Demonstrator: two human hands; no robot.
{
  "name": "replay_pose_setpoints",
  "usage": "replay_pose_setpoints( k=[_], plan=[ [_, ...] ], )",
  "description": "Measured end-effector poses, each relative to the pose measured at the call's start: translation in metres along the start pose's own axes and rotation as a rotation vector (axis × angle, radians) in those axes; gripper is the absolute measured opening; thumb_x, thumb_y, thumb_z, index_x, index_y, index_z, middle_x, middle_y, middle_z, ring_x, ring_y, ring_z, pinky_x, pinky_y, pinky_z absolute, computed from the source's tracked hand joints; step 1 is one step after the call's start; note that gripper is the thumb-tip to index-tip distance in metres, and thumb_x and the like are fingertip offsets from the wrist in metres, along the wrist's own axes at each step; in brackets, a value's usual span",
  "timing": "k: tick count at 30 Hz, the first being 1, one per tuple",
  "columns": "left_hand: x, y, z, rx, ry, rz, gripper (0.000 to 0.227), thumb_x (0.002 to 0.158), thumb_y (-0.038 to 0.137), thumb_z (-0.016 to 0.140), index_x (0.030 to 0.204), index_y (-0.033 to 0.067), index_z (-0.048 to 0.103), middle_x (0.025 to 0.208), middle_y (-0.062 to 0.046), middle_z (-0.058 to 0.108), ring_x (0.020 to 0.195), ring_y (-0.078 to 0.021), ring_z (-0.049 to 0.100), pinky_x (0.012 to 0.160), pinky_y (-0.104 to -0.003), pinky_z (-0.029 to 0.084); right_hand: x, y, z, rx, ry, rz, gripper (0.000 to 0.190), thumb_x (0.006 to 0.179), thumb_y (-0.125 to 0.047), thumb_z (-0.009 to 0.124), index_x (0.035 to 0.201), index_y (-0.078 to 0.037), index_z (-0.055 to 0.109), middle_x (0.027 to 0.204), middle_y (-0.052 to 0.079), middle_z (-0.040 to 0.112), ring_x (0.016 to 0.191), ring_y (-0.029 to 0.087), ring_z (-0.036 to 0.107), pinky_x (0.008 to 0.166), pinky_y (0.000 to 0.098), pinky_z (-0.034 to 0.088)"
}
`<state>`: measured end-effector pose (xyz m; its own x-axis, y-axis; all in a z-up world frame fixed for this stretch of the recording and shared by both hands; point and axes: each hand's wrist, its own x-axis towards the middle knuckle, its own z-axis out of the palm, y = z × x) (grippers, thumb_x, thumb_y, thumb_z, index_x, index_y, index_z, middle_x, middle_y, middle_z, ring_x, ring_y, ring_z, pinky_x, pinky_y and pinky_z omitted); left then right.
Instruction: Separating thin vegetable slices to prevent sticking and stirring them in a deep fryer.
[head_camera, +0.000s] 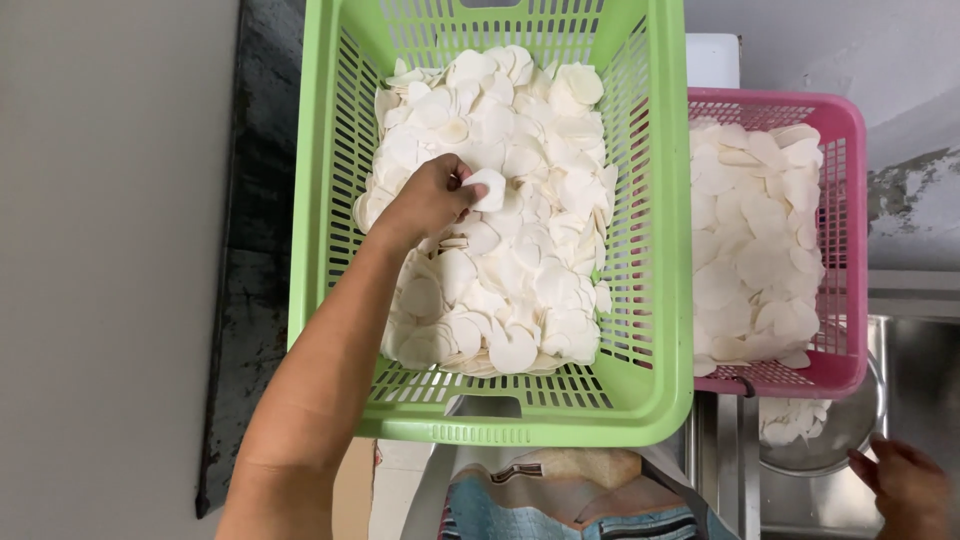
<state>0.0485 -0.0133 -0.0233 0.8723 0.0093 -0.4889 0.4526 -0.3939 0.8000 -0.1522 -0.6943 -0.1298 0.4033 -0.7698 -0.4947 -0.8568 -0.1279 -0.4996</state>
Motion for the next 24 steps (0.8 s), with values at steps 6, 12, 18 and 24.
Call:
replay_pose_setpoints(
  k=[6, 12, 18, 24],
  plan=[
    [-0.011, -0.002, -0.002, -0.188, 0.062, -0.009, 0.031, 0.094, 0.021, 0.080, 0.082, 0.0130, 0.053, 0.069, -0.001, 0.054, 0.059, -0.0128, 0.052, 0.053, -0.029, 0.044, 0.040, -0.025, 0.023, 0.031, -0.052, -0.310, 0.012, 0.116, -0.019, 0.065, 0.124, -0.010, 0.064, 0.111, 0.009, 0.070, 0.089, 0.017, 0.070, 0.078, 0.0270, 0.059],
    [-0.021, -0.006, -0.012, -0.235, 0.080, -0.072, 0.007, 0.096, 0.006, 0.063, 0.091, 0.0063, 0.059, 0.077, -0.011, 0.067, 0.060, -0.0173, 0.063, 0.060, -0.030, 0.059, 0.045, -0.113, 0.030, 0.002, -0.402, -0.856, 0.022, 0.136, -0.024, 0.039, 0.120, -0.011, 0.046, 0.104, 0.004, 0.047, 0.090, 0.019, 0.046, 0.086, 0.0345, 0.042],
    [-0.038, -0.013, -0.019, -0.273, -0.032, -0.172, 0.026, 0.089, -0.008, 0.043, 0.104, 0.0036, 0.060, 0.091, -0.013, 0.062, 0.070, -0.0207, 0.063, 0.065, -0.029, 0.060, -0.249, -0.263, 0.062, -0.051, -0.470, -1.017, 0.024, 0.113, -0.005, 0.063, 0.137, -0.001, 0.061, 0.114, 0.013, 0.066, 0.099, 0.022, 0.063, 0.089, 0.0347, 0.053],
    [-0.077, -0.008, -0.026, 0.097, -0.044, -0.079, 0.021, 0.095, 0.009, 0.050, 0.102, 0.0055, 0.069, 0.087, -0.008, 0.071, 0.080, -0.0157, 0.064, 0.075, -0.030, 0.052, -0.349, -0.305, 0.167, -0.452, -1.098, -1.563, 0.041, 0.090, -0.019, 0.072, 0.127, -0.002, 0.067, 0.116, 0.025, 0.071, 0.102, 0.039, 0.073, 0.086, 0.0479, 0.062]
  ],
)
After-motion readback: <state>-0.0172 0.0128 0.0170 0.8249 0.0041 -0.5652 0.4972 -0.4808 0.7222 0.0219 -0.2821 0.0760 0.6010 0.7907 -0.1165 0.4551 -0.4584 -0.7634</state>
